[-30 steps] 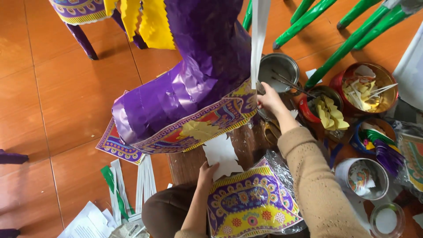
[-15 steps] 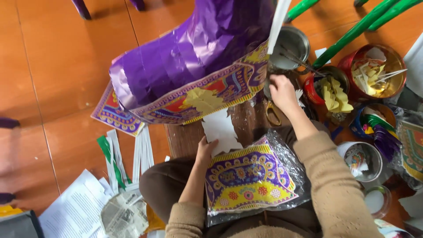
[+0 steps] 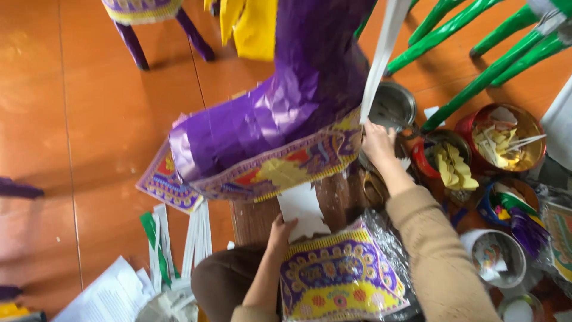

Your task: Decorating a purple paper horse model with colorful paper patterns and yellow strips using glue

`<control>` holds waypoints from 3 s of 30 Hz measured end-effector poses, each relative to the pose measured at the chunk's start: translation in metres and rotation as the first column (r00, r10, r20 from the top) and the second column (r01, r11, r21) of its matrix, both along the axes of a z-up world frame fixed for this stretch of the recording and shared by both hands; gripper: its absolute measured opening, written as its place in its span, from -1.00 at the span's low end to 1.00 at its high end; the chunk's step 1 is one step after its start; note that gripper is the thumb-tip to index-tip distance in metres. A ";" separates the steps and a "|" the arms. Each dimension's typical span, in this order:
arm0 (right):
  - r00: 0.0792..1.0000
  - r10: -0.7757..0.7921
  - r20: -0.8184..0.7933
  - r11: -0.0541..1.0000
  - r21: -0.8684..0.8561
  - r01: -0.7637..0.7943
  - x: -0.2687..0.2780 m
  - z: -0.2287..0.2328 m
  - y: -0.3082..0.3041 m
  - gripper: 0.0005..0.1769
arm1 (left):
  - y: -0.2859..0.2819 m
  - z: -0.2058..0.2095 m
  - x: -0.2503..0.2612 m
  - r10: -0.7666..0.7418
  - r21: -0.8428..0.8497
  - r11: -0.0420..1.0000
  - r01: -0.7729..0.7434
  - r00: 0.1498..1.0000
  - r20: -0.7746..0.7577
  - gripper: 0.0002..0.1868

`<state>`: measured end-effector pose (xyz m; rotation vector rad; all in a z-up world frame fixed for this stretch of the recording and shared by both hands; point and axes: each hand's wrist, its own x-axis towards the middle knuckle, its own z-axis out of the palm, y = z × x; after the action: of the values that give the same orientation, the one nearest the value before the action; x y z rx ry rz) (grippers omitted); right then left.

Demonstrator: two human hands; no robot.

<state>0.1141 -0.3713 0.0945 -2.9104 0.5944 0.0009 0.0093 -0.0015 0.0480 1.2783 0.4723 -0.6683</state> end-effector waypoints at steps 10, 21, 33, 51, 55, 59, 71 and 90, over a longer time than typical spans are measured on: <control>0.946 0.311 0.091 0.950 -0.067 -0.306 -0.187 0.014 0.117 -0.86 | 0.005 0.014 -0.002 0.018 -0.051 0.999 -0.018 1.000 0.006 -0.49; 0.764 0.638 0.095 0.769 -0.025 -0.639 -0.186 -0.013 0.219 -0.77 | 0.004 -0.024 0.001 0.022 -0.106 0.994 -0.025 0.999 -0.034 -0.56; 0.856 0.477 0.200 0.844 0.167 -0.510 -0.181 -0.014 0.210 -0.78 | 0.019 0.016 0.018 -0.402 0.529 0.840 0.120 0.792 0.459 -0.38; 0.782 0.319 0.536 0.812 0.271 -0.517 -0.179 0.121 0.180 -0.97 | 0.032 0.101 0.000 -0.485 0.433 0.874 0.219 0.428 0.763 -0.62; 0.760 0.299 0.577 0.772 0.322 -0.548 -0.182 0.156 0.174 -0.92 | 0.029 0.110 -0.010 -0.496 0.468 0.865 0.181 0.454 0.740 -0.60; 0.776 0.248 0.580 0.746 0.396 -0.535 -0.194 0.181 0.169 -0.76 | 0.027 0.107 -0.020 -0.408 0.360 0.910 0.206 0.594 0.693 -0.74; 0.750 0.161 0.642 0.781 0.382 -0.495 -0.197 0.129 0.165 -0.90 | 0.023 0.193 -0.055 -0.290 0.351 0.936 -0.012 0.538 0.791 -0.42; 0.756 0.184 0.628 0.583 0.549 -0.599 -0.230 0.186 0.241 -0.61 | 0.001 0.210 -0.107 0.066 -0.061 0.997 -0.040 0.841 0.537 -0.62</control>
<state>-0.1155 -0.1304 0.2809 -2.0275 -0.1877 -0.3805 -0.0978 -0.0004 0.2579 1.3358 0.0230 -0.2443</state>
